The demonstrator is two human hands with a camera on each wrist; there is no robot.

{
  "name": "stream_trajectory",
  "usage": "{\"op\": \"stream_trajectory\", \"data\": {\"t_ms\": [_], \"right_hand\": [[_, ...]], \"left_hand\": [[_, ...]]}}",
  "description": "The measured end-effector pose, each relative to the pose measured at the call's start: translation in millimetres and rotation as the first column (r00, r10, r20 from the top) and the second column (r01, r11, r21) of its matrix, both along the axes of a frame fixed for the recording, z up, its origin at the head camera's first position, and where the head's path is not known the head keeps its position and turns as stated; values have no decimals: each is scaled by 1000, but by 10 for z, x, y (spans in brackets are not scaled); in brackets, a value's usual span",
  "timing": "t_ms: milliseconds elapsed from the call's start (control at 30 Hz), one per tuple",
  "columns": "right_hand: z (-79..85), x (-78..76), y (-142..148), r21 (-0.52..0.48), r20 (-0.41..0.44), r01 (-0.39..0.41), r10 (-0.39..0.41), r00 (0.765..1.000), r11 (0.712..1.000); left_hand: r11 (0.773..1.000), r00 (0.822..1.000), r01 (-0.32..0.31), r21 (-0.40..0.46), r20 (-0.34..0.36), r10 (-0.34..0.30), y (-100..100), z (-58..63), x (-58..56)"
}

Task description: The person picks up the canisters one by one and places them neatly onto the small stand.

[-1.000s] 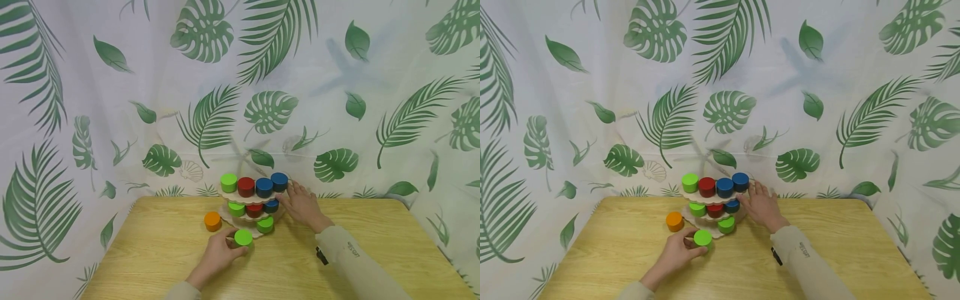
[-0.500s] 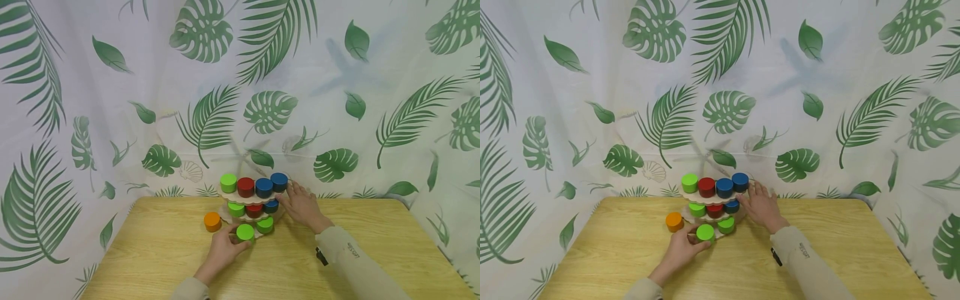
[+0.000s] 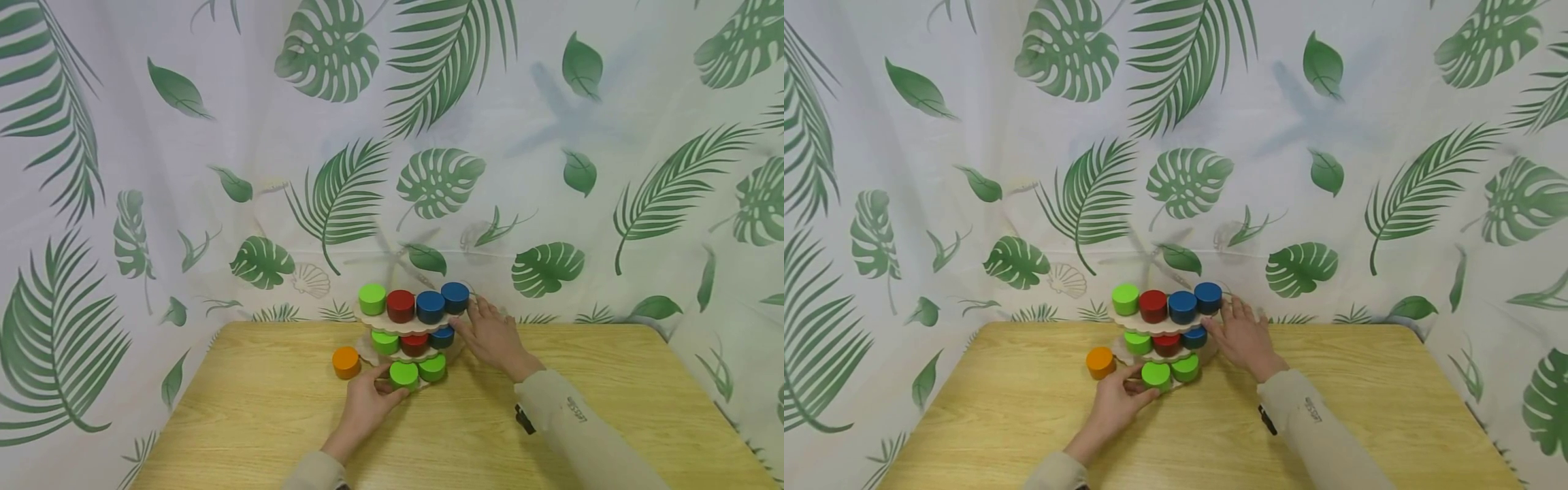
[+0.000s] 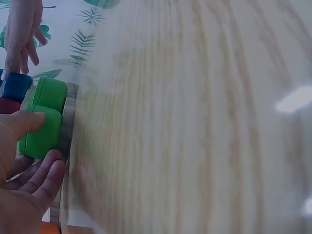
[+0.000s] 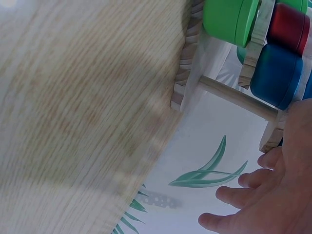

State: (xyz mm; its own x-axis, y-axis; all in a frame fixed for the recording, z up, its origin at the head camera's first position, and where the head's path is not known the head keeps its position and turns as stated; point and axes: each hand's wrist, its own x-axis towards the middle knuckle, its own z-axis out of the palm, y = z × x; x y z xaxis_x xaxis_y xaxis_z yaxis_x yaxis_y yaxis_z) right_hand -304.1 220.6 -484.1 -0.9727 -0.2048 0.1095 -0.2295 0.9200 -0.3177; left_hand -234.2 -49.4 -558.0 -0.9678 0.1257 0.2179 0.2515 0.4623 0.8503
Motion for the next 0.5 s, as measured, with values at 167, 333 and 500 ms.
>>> {"op": "stream_trajectory", "data": {"t_ms": [167, 333, 500], "right_hand": [[0, 2, 4, 1, -3, 0, 0, 1000, 1000], [-2, -3, 2, -2, 2, -1, 1, 1000, 1000], [-29, -19, 12, -14, 0, -5, 5, 1000, 1000]], "left_hand": [[1000, 1000, -4, 31, -15, 4, 14, -34, -20], [999, 1000, -11, 49, -22, 12, 29, -57, -40], [998, 999, -30, 57, -10, 30, 47, -67, -58]]}}
